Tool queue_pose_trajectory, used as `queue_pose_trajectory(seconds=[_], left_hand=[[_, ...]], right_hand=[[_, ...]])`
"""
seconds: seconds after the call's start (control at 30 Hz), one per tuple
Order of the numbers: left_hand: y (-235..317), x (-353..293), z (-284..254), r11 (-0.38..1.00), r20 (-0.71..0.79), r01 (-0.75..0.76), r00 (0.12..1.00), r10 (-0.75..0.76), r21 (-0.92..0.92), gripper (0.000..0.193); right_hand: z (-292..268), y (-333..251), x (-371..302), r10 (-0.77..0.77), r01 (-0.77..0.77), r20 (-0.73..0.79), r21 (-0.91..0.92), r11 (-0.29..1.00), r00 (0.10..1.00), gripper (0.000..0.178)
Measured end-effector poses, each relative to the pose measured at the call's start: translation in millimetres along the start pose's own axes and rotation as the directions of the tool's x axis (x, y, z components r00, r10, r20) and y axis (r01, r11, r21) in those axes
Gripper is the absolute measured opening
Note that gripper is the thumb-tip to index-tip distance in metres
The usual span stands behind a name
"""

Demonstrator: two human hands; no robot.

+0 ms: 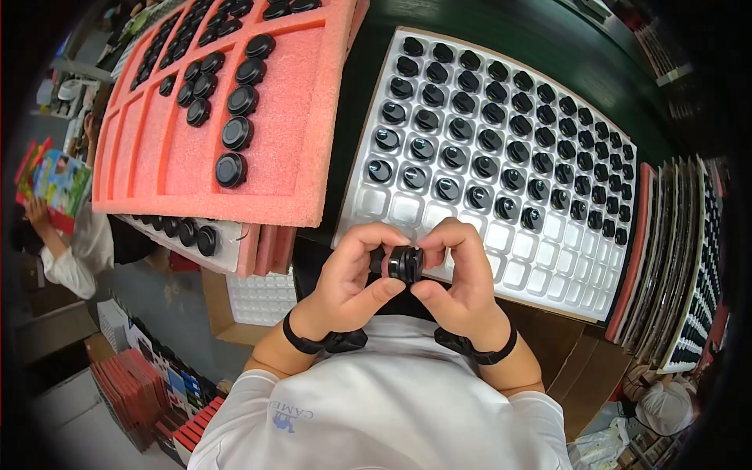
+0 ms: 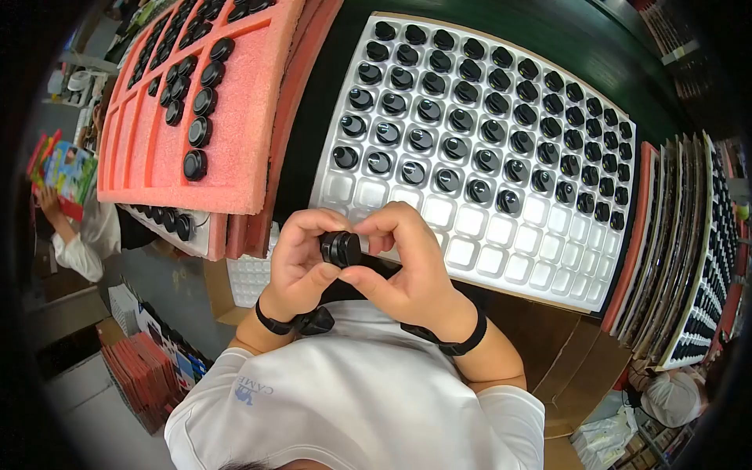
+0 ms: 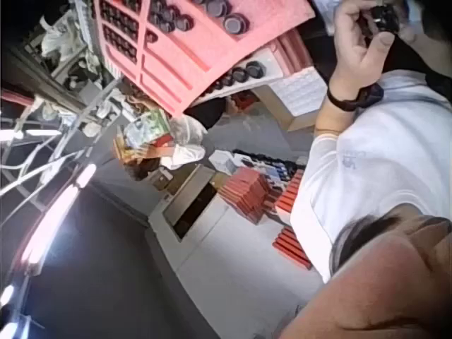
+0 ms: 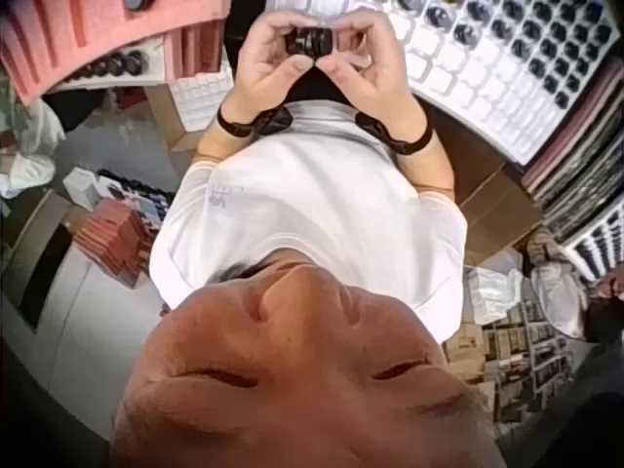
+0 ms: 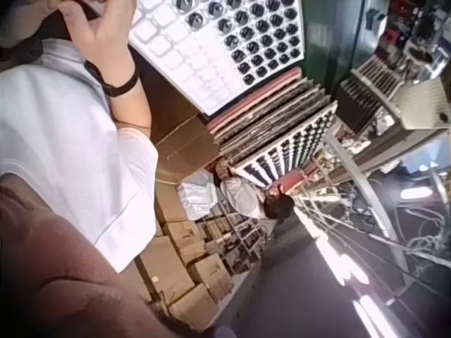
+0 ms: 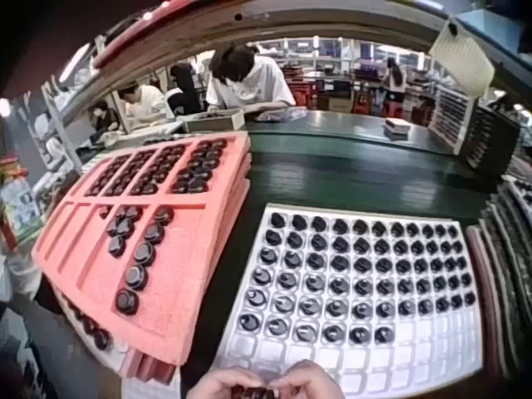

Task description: The person picks up a black component from a white tray, joins it with a second piece from a pink foam board, and places the assembled unit back into the white tray. They also reach for a bundle of black components from a shelf and set them onto the foam board.

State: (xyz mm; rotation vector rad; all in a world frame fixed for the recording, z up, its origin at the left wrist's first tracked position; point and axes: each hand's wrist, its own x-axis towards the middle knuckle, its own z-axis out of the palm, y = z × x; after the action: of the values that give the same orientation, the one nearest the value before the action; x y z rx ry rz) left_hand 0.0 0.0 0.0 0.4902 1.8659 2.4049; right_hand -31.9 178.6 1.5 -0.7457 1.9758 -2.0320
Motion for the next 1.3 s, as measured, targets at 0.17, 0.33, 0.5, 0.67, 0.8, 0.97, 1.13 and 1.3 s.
queue_pose_trajectory(seconds=[0.17, 0.33, 0.5, 0.67, 0.8, 0.97, 1.13, 1.3], left_hand=[[-1, 2, 1, 0.997, -0.037, 0.046, 0.998, -0.049, -0.061, 0.042], [-3, 5, 4, 0.997, -0.040, 0.061, 0.997, -0.063, -0.047, 0.044], [-7, 10, -3, 0.996, -0.023, 0.083, 0.996, -0.082, 0.017, 0.053], [-12, 11, -3, 0.985, -0.056, 0.118, 0.992, -0.112, 0.128, 0.064], [-12, 13, -5, 0.985, -0.048, 0.145, 0.989, -0.142, 0.092, 0.066], [-15, 17, -4, 0.994, 0.004, 0.092, 0.996, -0.093, 0.065, 0.064], [-15, 20, -5, 0.994, 0.055, 0.105, 0.993, -0.104, -0.011, 0.065], [-17, 19, -7, 0.979, 0.086, 0.136, 0.989, -0.124, -0.154, 0.064]], right_hand=[[-1, -3, 9, -0.242, 0.231, -0.022, -0.219, 0.948, 0.970, 0.036], [-4, -9, 10, -0.267, 0.246, -0.021, -0.328, 0.912, 0.963, 0.025], [-28, -17, 4, -0.222, 0.180, -0.043, -0.452, 0.874, 0.974, 0.023], [-81, -12, -22, -0.048, -0.198, -0.381, -0.579, 0.791, 0.923, 0.021], [-121, -8, -45, -0.024, -0.373, -0.524, -0.637, 0.675, 0.851, 0.020], [-137, 0, -55, 0.024, -0.502, -0.564, -0.713, 0.489, 0.825, 0.020], [-136, 0, -54, -0.024, -0.448, -0.490, -0.815, 0.368, 0.871, 0.024], [-96, -29, -34, -0.174, -0.236, -0.308, -0.909, 0.343, 0.935, 0.027]])
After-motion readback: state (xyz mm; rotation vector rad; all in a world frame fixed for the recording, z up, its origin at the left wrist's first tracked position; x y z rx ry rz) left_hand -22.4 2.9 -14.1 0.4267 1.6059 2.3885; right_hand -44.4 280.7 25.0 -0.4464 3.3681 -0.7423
